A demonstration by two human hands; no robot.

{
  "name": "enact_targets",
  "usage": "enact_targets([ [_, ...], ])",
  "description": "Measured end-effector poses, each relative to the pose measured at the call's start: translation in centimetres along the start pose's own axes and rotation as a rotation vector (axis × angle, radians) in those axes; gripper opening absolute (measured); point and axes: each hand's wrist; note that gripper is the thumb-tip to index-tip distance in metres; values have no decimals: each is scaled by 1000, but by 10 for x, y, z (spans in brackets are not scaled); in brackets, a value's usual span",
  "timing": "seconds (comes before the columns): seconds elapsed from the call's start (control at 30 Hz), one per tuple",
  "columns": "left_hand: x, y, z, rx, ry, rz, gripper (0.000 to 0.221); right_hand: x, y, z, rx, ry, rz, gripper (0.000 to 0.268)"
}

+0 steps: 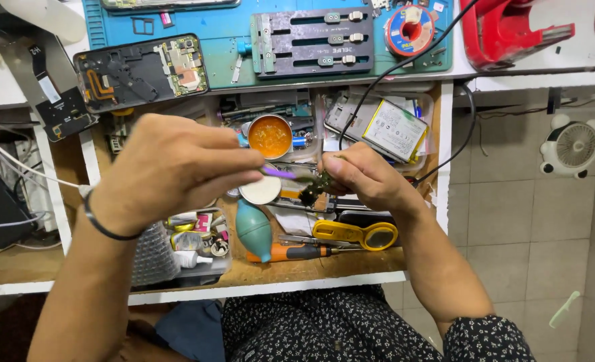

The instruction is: Soldering and cleaning components on a small mobile phone circuit board using a soldering iron, magnifying glass, and brush.

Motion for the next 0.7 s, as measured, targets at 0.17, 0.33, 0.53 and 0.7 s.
enact_targets([
  [0.17,17,0,8,31,-5,51,20,-2,-5,-8,62,116,-54,41],
  [0.33,7,-11,8,-31,116,-56,19,-2,-4,-10,43,223,-82,42],
  [0.53,23,-7,7,85,68,-8,18,0,-6,-11,69,197,-91,43],
  [0.7,6,-12,3,30,95,-79,22,-4,-4,-9,64,211,-88,41],
])
Point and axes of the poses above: each hand's wrist, its own y-axis away from the middle knuckle, its own x-axis out of the back of the hand, z = x × y, and after that the axes turned 13 degrees about x, right-handed
